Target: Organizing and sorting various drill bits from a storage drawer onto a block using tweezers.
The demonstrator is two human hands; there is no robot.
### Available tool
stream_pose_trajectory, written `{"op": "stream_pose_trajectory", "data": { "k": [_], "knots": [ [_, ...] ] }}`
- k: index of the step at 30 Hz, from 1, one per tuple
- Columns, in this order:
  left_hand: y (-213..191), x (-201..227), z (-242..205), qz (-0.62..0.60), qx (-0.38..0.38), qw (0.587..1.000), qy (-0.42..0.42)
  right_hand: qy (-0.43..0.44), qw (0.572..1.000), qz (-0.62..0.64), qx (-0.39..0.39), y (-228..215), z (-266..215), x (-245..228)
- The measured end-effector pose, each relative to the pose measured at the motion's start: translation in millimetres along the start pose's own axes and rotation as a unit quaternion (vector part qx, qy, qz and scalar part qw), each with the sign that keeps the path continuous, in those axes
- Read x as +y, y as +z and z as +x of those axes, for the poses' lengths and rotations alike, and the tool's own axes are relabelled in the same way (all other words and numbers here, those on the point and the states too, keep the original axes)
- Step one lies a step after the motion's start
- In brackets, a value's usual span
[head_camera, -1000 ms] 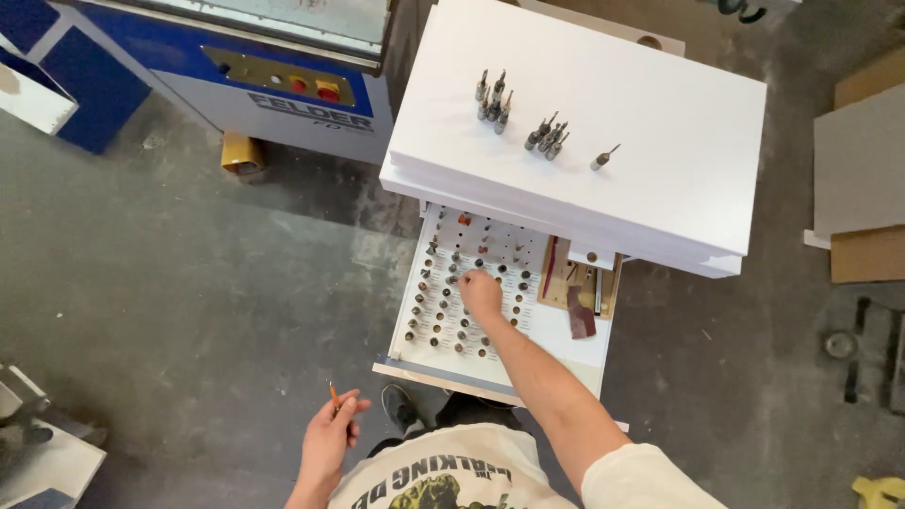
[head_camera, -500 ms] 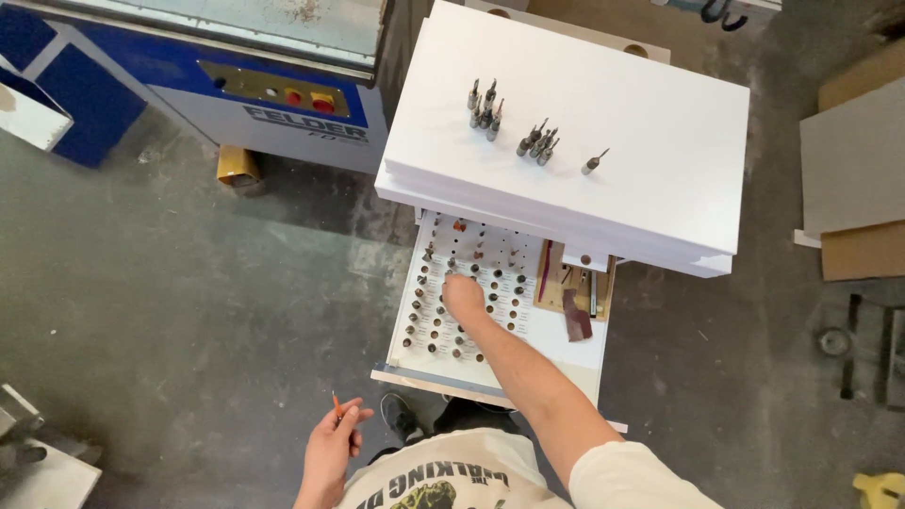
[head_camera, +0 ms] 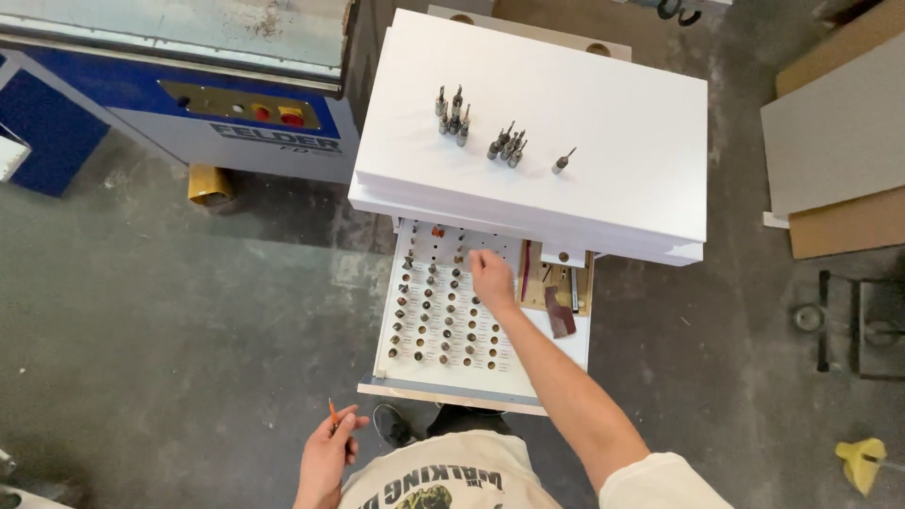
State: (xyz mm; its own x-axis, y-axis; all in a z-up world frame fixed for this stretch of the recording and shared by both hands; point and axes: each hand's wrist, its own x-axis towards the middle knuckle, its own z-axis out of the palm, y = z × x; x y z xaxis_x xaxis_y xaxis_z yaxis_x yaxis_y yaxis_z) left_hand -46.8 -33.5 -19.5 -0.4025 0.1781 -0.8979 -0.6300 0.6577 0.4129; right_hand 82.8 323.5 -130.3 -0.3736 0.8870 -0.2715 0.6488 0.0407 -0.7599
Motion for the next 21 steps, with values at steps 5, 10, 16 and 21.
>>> {"op": "stream_pose_trajectory", "data": {
  "k": [5,10,16,21],
  "knots": [
    [4.2,3.5,-3.2,0.001,-0.011,1.000,0.000,-0.061,0.984,0.038,0.165,-101.5,49.9,-45.9],
    [9.6,17.5,-10.9,0.026,-0.018,0.999,-0.010,-0.256,0.923,0.029,0.286,-149.5,113.1,-79.5],
    [8.0,14.9,-14.4,0.021,-0.011,0.999,0.021,-0.344,0.877,-0.189,0.278,-135.6,171.2,-73.0],
    [6.0,10.0,-15.1,0.012,-0.010,1.000,0.022,-0.315,0.898,-0.186,0.243,-132.2,170.7,-71.9]
  ]
}}
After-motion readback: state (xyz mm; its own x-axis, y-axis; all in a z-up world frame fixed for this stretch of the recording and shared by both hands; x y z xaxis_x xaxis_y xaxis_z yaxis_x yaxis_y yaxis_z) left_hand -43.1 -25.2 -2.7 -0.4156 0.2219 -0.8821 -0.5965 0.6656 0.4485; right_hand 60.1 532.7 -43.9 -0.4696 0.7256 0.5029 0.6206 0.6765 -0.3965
